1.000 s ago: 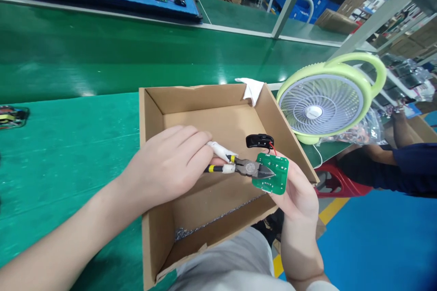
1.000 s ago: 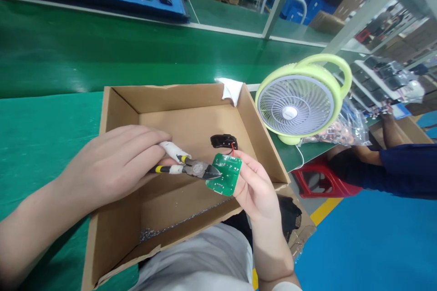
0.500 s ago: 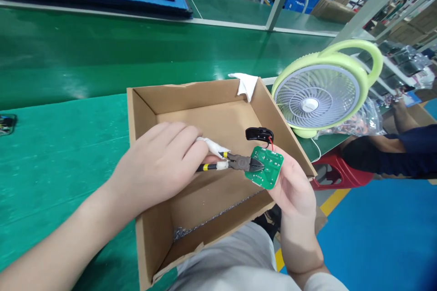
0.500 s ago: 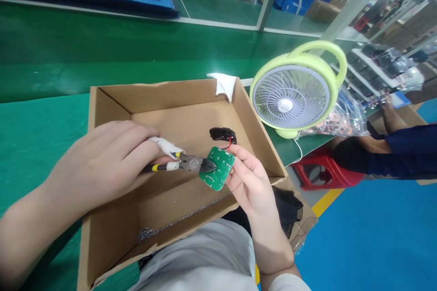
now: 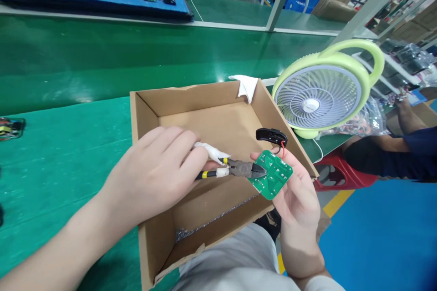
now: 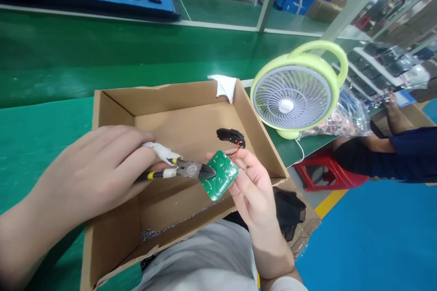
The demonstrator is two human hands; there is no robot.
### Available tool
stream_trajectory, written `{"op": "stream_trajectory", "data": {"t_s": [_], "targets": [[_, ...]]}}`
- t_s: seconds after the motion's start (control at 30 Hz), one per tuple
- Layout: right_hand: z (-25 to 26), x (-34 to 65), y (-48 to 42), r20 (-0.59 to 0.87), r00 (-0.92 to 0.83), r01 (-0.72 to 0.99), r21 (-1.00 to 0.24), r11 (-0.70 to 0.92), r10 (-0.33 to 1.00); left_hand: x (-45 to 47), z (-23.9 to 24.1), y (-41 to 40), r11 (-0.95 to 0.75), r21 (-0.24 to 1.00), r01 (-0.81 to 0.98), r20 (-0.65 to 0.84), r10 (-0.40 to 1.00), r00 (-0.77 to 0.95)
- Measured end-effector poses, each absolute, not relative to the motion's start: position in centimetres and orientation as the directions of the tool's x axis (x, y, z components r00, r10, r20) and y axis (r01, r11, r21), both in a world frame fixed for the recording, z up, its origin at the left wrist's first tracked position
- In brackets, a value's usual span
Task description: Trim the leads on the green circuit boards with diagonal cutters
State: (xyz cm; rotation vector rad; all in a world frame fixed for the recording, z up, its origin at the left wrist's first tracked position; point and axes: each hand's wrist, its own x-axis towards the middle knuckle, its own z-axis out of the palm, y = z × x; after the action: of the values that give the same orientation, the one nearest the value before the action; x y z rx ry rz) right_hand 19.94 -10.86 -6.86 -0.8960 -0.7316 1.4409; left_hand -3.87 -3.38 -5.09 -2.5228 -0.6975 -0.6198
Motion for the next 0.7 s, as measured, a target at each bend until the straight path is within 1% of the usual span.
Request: {"op": "stream_trajectory", "data": {"t_s": [0.17, 0.3, 0.47, 0.7], "targets": [[-7.2, 20.0, -10.8, -0.121, 0.06, -0.46, -0.884, -0.08, 0.991, -3.8, -5.0, -3.5, -0.759, -0.291, 0.582, 0.531, 0.378, 0.758], [-7.4, 20.0, -10.7, -0.103, 0.063, -0.477, -0.877, -0.06, 0.993, -3.9, -4.9, -3.6, -0.769, -0.303, 0.563, 0.531, 0.355, 0.77], [-7.6, 19.8, -10.9, -0.082, 0.119, -0.456, -0.89, -0.02, 0.99, -4.0, -5.2, -3.5, -0.747, -0.323, 0.581, 0.516, 0.375, 0.77], [-8.0, 19.9, -11.2, -0.042, 0.137, -0.451, -0.892, 0.025, 0.99, -3.6, -5.8, -3.5, -0.765, -0.256, 0.591, 0.52, 0.406, 0.752]]}}
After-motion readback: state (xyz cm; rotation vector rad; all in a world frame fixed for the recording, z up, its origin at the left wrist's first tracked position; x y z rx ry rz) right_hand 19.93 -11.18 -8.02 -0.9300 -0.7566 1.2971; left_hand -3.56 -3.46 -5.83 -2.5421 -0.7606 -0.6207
